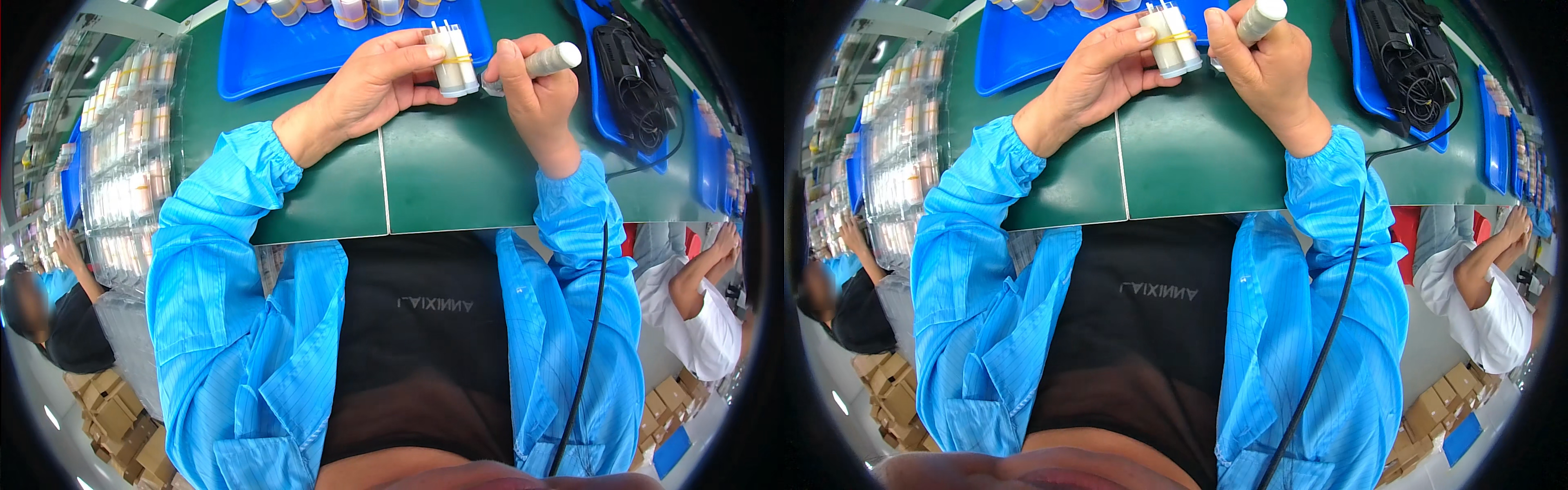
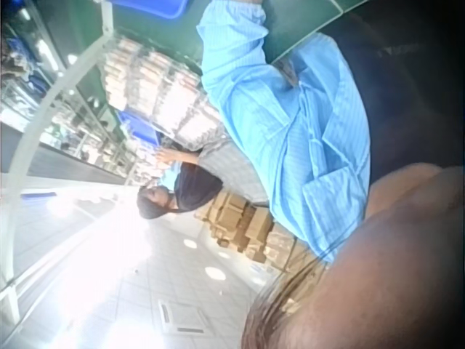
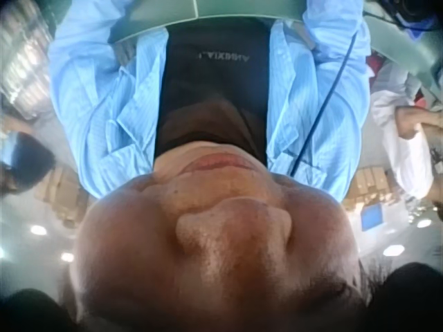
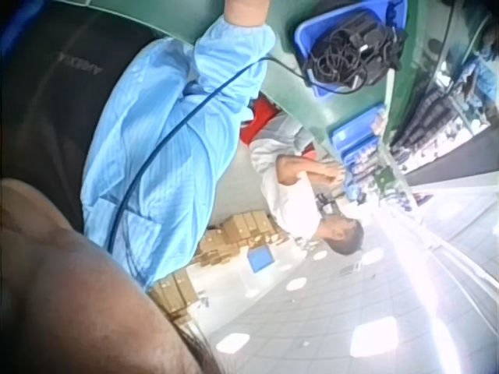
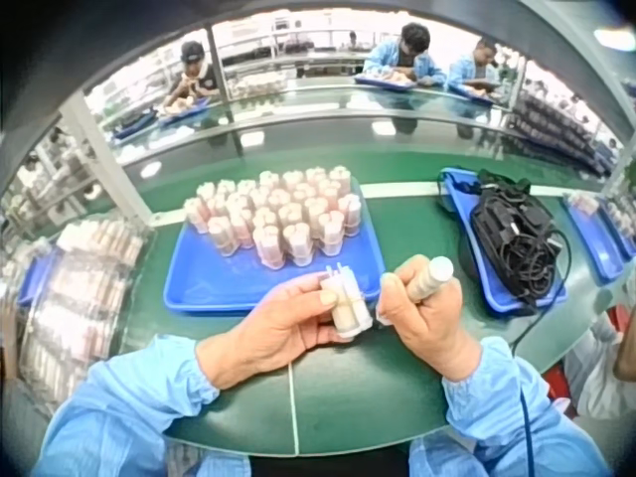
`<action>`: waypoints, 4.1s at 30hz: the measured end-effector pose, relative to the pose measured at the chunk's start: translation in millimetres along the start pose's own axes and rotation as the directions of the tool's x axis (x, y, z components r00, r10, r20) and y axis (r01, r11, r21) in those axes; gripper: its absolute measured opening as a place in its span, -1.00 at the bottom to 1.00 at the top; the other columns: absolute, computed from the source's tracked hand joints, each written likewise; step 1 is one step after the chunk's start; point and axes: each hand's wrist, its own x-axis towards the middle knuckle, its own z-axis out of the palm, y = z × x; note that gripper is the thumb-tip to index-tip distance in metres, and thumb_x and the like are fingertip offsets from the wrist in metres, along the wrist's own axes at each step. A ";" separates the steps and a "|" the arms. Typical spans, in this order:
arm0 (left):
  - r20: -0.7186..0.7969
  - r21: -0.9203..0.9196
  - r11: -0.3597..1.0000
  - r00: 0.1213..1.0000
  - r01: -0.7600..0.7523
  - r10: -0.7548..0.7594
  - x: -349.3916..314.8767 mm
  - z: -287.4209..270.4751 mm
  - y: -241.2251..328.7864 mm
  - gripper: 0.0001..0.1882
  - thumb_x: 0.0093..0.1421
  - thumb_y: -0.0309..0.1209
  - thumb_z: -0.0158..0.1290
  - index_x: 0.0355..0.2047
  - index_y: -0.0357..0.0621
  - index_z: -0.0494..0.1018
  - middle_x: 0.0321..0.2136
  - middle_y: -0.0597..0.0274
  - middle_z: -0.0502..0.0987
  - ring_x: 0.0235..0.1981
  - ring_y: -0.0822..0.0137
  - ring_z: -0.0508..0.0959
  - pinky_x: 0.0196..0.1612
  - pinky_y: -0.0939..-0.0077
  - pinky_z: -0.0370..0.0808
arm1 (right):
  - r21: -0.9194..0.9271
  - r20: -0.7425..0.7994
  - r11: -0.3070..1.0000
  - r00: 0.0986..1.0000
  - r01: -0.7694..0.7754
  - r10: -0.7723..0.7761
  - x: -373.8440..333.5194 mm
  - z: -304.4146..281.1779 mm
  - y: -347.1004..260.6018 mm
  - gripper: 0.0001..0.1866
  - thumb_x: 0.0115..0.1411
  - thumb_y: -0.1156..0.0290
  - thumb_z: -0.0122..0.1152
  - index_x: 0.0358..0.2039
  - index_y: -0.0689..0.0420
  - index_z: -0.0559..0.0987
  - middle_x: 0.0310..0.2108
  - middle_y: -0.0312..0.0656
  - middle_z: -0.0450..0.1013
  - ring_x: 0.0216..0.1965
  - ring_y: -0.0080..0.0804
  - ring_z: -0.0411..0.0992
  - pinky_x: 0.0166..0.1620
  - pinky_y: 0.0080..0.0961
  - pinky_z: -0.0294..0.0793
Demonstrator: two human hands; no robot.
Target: Assembling and bonding sets of four plastic tubes using a handheld industrial tool on a factory assembly line.
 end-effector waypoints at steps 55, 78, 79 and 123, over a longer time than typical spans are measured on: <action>-0.456 0.588 -0.255 0.575 0.767 0.680 -239.9 -111.4 220.9 -0.64 0.09 -0.14 0.20 -0.49 -0.26 0.54 -0.54 -0.13 0.58 -0.44 -0.07 0.60 -0.34 0.10 0.49 | -0.167 0.081 0.971 0.984 0.172 -0.160 -1.5 15.0 -11.6 -0.78 0.29 0.49 0.23 -0.51 0.16 0.47 -0.69 -0.26 0.46 -0.67 -0.57 0.40 -0.57 -0.61 0.34; 0.544 0.578 -0.815 0.764 -0.043 0.345 18.0 -27.0 73.9 -0.56 0.07 -0.21 0.16 -0.13 -0.27 0.47 -0.16 0.00 0.42 -0.09 0.04 0.43 -0.01 0.22 0.40 | -0.193 0.039 0.954 0.974 0.227 -0.224 6.7 21.3 -19.5 -0.74 0.17 0.49 0.35 -0.57 0.12 0.44 -0.73 -0.26 0.36 -0.73 -0.42 0.35 -0.62 -0.49 0.29; 0.558 0.574 -0.819 0.740 -0.019 0.375 18.7 -32.3 70.0 -0.56 0.08 -0.22 0.17 -0.12 -0.26 0.47 -0.13 0.01 0.42 -0.07 0.04 0.43 0.00 0.21 0.40 | -0.194 0.047 0.954 0.974 0.229 -0.224 7.4 20.4 -19.9 -0.74 0.16 0.49 0.36 -0.57 0.12 0.43 -0.73 -0.26 0.35 -0.73 -0.39 0.36 -0.62 -0.49 0.29; 0.331 0.937 -0.033 0.856 -0.347 0.397 -3.3 3.1 -23.3 -0.40 0.00 -0.26 0.40 0.02 -0.20 0.47 -0.18 0.14 0.57 -0.26 0.22 0.63 -0.21 0.44 0.59 | 0.165 -0.017 0.986 0.999 0.037 -0.035 8.6 -7.1 -25.2 -0.85 0.40 0.44 0.04 -0.33 0.19 0.46 -0.52 -0.21 0.53 -0.55 -0.65 0.37 -0.49 -0.67 0.34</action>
